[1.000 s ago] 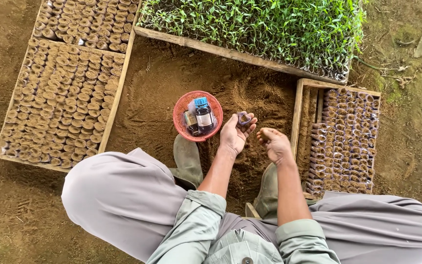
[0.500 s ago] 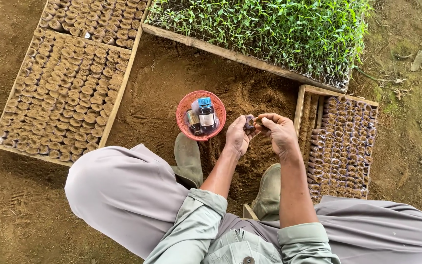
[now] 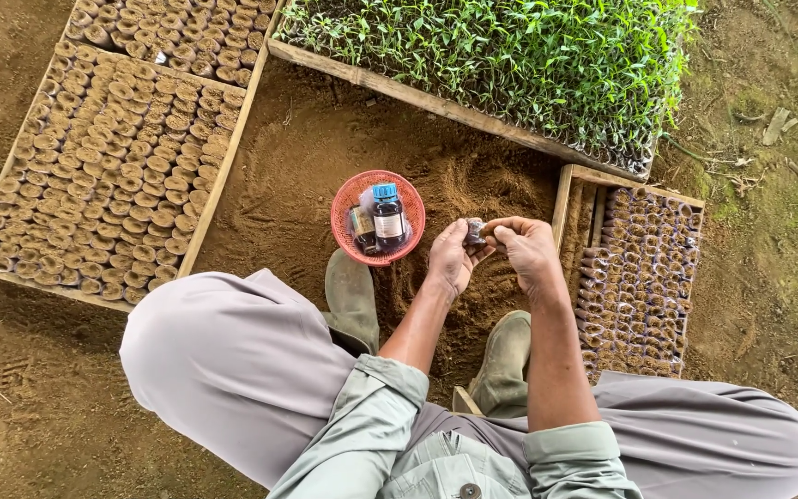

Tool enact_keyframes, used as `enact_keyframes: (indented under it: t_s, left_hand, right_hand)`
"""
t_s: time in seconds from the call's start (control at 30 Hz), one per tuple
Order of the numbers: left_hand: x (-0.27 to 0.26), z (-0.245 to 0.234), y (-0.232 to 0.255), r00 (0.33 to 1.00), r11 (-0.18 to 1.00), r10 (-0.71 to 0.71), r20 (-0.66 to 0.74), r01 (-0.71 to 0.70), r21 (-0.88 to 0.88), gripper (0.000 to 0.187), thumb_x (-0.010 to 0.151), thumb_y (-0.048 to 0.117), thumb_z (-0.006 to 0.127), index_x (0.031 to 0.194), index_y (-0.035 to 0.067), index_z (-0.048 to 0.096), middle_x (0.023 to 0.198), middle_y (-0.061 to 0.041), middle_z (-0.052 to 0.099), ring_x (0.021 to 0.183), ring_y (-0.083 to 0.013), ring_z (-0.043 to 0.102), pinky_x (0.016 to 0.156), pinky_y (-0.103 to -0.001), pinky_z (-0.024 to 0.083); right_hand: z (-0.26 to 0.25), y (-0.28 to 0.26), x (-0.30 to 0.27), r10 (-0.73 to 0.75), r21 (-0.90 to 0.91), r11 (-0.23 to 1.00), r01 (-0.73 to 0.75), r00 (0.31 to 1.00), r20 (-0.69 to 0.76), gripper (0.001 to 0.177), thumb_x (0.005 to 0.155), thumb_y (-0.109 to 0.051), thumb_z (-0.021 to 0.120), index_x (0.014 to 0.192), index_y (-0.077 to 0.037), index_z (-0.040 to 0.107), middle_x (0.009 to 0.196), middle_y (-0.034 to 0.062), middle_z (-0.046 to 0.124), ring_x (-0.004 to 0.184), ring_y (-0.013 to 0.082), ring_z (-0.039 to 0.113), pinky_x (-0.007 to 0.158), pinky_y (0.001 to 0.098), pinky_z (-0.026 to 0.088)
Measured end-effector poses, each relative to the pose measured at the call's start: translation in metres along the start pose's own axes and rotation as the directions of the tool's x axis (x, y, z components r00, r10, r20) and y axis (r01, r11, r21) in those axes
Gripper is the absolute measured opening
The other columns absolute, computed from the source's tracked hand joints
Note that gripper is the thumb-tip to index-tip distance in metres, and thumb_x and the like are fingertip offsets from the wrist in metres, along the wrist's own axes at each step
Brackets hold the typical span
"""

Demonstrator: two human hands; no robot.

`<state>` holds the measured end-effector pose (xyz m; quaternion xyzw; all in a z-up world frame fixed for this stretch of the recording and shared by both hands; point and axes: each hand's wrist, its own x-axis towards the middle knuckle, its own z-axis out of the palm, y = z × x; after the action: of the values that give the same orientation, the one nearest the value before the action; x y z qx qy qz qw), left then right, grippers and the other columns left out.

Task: The person sits cross-legged on the ground and opens a small foil packet to take out seeds. They place the seeds into small, round soil pellets arranged in a wooden tray. A red basket containing bottles is visible nearby, along with other trays of soil pellets and seedlings.

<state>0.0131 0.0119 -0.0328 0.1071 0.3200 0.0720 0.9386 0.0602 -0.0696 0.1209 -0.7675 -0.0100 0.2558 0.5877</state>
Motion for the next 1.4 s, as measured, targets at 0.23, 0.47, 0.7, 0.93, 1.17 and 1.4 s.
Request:
enact_keyframes:
  t_s: [0.23,0.47,0.7,0.93,1.17,1.4]
  left_hand:
    - [-0.002,0.002,0.002,1.0,1.0,0.004,0.01,-0.004,0.012,0.029,0.109,0.033,0.052,0.118,0.012,0.07,0.111,-0.022,0.075,0.086,-0.0323,0.077,0.081,-0.045,0.066]
    - [0.004,-0.005,-0.004,1.0,1.0,-0.006,0.015,0.006,0.003,0.028,0.109,0.032,0.052,0.116,0.012,0.07,0.109,-0.021,0.075,0.087,-0.0335,0.077,0.084,-0.047,0.065]
    - [-0.01,0.007,0.004,0.999,0.999,-0.033,0.025,0.033,-0.035,0.031,0.109,0.034,0.052,0.115,0.01,0.07,0.102,-0.021,0.076,0.084,-0.0343,0.077,0.082,-0.048,0.066]
    - [-0.018,0.014,0.001,0.991,0.988,-0.124,0.049,0.127,-0.082,0.034,0.107,0.041,0.053,0.104,0.009,0.065,0.096,-0.02,0.078,0.075,-0.0285,0.079,0.07,-0.041,0.067]
    - [-0.025,0.02,-0.001,0.993,0.987,-0.115,0.036,0.118,-0.109,0.026,0.104,0.038,0.062,0.103,0.013,0.069,0.094,-0.014,0.078,0.074,-0.0206,0.078,0.066,-0.031,0.065]
    - [-0.045,0.041,0.022,0.987,0.937,-0.138,0.08,0.156,-0.313,0.02,0.108,0.022,0.054,0.099,0.007,0.066,0.099,-0.021,0.076,0.076,-0.0181,0.076,0.069,-0.021,0.062]
  right_hand:
    - [-0.002,-0.001,0.0,-0.028,-0.038,0.999,0.028,1.0,0.007,0.018,0.092,0.002,0.061,0.102,0.004,0.076,0.093,0.0208,0.074,0.083,0.0187,0.071,0.081,0.0355,0.061]
    - [-0.002,-0.004,-0.004,-0.011,-0.047,0.999,0.011,1.0,0.001,0.023,0.092,0.002,0.059,0.108,0.007,0.074,0.096,0.0252,0.072,0.089,0.022,0.069,0.084,0.0389,0.06]
    - [0.01,-0.048,-0.034,-0.087,-0.237,0.967,0.097,0.995,0.052,0.025,0.092,-0.001,0.062,0.113,-0.004,0.077,0.094,0.0152,0.074,0.087,0.0159,0.067,0.078,0.0336,0.06]
    - [-0.005,-0.014,-0.019,-0.362,-0.525,0.778,0.345,0.929,0.074,0.015,0.088,-0.002,0.074,0.099,-0.01,0.079,0.122,0.0163,0.067,0.122,0.0353,0.062,0.104,0.0469,0.048]
    - [-0.005,0.016,-0.011,-0.476,-0.597,0.631,0.496,0.855,0.207,0.012,0.083,-0.007,0.079,0.093,-0.012,0.077,0.131,0.0191,0.062,0.138,0.0458,0.046,0.115,0.0551,0.037]
    - [-0.001,-0.007,-0.025,-0.49,-0.517,0.684,0.515,0.849,0.196,0.013,0.083,-0.007,0.08,0.094,-0.012,0.076,0.134,0.0191,0.062,0.135,0.0441,0.049,0.112,0.0549,0.041]
